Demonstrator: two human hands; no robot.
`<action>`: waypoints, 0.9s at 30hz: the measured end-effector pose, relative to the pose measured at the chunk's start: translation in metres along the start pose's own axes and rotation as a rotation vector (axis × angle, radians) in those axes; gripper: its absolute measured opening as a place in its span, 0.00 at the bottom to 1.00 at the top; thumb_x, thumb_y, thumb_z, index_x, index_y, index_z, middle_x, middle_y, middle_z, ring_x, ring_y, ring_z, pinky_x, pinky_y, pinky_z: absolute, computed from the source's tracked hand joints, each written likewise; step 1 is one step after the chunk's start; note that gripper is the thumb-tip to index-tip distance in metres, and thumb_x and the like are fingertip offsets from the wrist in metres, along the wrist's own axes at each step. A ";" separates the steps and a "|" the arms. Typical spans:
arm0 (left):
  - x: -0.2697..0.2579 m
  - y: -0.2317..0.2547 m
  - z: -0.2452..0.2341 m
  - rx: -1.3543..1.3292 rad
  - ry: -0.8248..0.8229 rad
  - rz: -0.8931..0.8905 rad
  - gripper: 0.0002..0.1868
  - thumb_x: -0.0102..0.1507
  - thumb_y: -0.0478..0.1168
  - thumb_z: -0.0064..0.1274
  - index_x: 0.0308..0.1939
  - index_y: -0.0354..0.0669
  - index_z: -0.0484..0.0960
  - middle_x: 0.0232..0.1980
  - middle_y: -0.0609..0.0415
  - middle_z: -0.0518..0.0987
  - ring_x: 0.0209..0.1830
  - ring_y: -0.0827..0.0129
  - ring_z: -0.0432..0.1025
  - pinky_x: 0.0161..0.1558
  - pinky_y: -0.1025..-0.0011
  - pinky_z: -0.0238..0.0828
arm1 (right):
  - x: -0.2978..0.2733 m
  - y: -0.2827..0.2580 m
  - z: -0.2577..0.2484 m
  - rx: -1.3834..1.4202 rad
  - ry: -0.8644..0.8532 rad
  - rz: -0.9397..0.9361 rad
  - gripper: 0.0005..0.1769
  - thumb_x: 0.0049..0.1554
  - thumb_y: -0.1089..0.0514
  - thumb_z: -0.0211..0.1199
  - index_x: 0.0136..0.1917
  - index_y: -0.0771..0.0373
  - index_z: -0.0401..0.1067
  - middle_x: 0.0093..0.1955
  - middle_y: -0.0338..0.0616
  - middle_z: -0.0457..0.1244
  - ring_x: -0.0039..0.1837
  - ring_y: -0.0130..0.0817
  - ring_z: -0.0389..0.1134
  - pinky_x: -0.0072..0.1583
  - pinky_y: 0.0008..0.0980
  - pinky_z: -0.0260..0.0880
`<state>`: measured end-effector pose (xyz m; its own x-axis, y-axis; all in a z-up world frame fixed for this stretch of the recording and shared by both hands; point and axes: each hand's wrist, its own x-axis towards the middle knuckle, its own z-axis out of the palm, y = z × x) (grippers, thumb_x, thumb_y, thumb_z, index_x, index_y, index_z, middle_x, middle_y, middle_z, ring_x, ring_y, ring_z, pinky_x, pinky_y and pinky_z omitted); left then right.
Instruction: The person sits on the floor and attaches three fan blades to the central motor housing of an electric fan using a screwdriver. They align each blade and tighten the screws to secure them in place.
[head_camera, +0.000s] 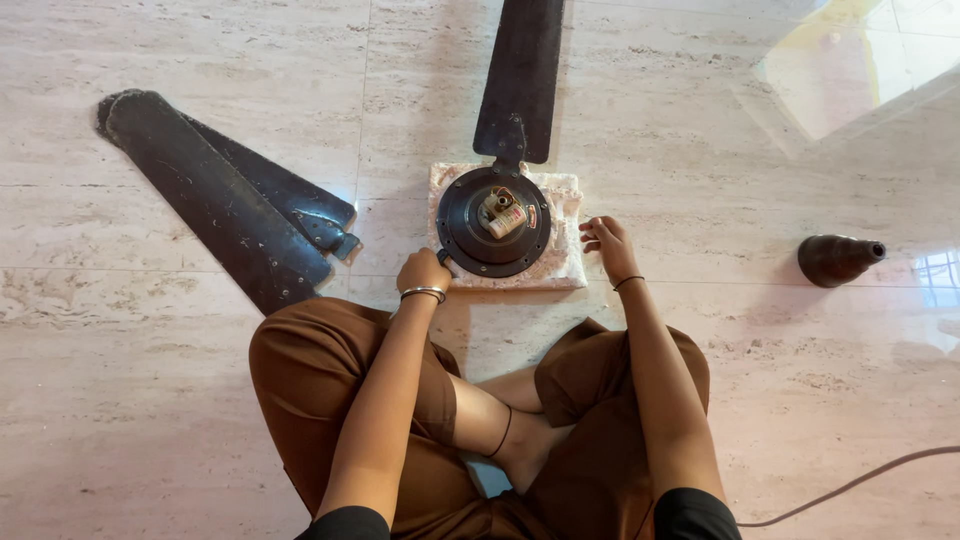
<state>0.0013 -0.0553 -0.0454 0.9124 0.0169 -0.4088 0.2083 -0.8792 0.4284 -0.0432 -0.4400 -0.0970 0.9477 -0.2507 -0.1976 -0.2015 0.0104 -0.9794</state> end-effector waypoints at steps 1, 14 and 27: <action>0.000 0.001 0.000 -0.001 0.000 0.000 0.18 0.64 0.48 0.56 0.47 0.36 0.83 0.47 0.38 0.84 0.48 0.44 0.80 0.46 0.52 0.78 | 0.005 0.000 0.007 0.031 -0.009 0.002 0.16 0.69 0.53 0.49 0.55 0.69 0.69 0.55 0.48 0.66 0.53 0.35 0.69 0.52 0.34 0.73; 0.003 0.002 0.007 0.004 0.049 0.011 0.18 0.62 0.48 0.57 0.46 0.36 0.82 0.47 0.37 0.83 0.48 0.43 0.79 0.46 0.51 0.77 | 0.024 -0.013 0.028 -0.172 0.018 -0.220 0.12 0.64 0.67 0.55 0.58 0.75 0.72 0.52 0.49 0.66 0.57 0.32 0.70 0.63 0.32 0.75; 0.002 0.003 0.007 0.015 0.052 0.009 0.19 0.63 0.51 0.58 0.44 0.36 0.82 0.45 0.38 0.83 0.46 0.43 0.79 0.45 0.51 0.77 | 0.007 -0.047 0.049 -0.291 0.051 -0.416 0.08 0.66 0.68 0.54 0.54 0.76 0.72 0.57 0.51 0.66 0.55 0.36 0.72 0.57 0.33 0.78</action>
<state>0.0013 -0.0609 -0.0507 0.9314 0.0332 -0.3624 0.1948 -0.8866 0.4195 -0.0145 -0.3947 -0.0546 0.9504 -0.2234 0.2165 0.1233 -0.3683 -0.9215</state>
